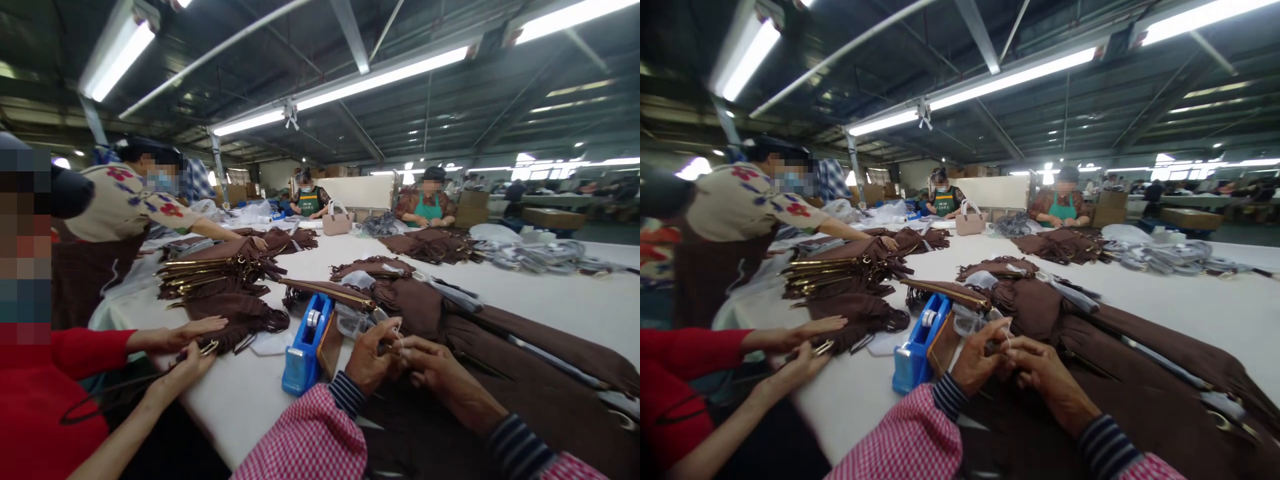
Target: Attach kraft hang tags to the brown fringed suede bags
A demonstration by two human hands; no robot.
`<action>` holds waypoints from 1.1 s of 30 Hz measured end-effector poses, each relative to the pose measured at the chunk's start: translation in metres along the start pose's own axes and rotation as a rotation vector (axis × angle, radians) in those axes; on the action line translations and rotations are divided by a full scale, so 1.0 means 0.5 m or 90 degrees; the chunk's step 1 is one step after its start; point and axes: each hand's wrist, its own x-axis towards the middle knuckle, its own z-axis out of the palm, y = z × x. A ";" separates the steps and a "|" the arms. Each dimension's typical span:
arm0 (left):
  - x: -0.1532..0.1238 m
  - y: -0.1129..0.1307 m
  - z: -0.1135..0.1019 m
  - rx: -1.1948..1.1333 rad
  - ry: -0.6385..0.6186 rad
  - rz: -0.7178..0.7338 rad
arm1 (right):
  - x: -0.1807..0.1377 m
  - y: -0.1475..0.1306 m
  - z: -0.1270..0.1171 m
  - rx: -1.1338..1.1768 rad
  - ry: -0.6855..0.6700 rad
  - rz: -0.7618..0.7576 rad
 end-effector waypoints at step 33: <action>-0.011 0.041 0.061 0.101 -0.025 -0.354 | -0.313 -0.021 -0.342 -0.477 0.356 0.019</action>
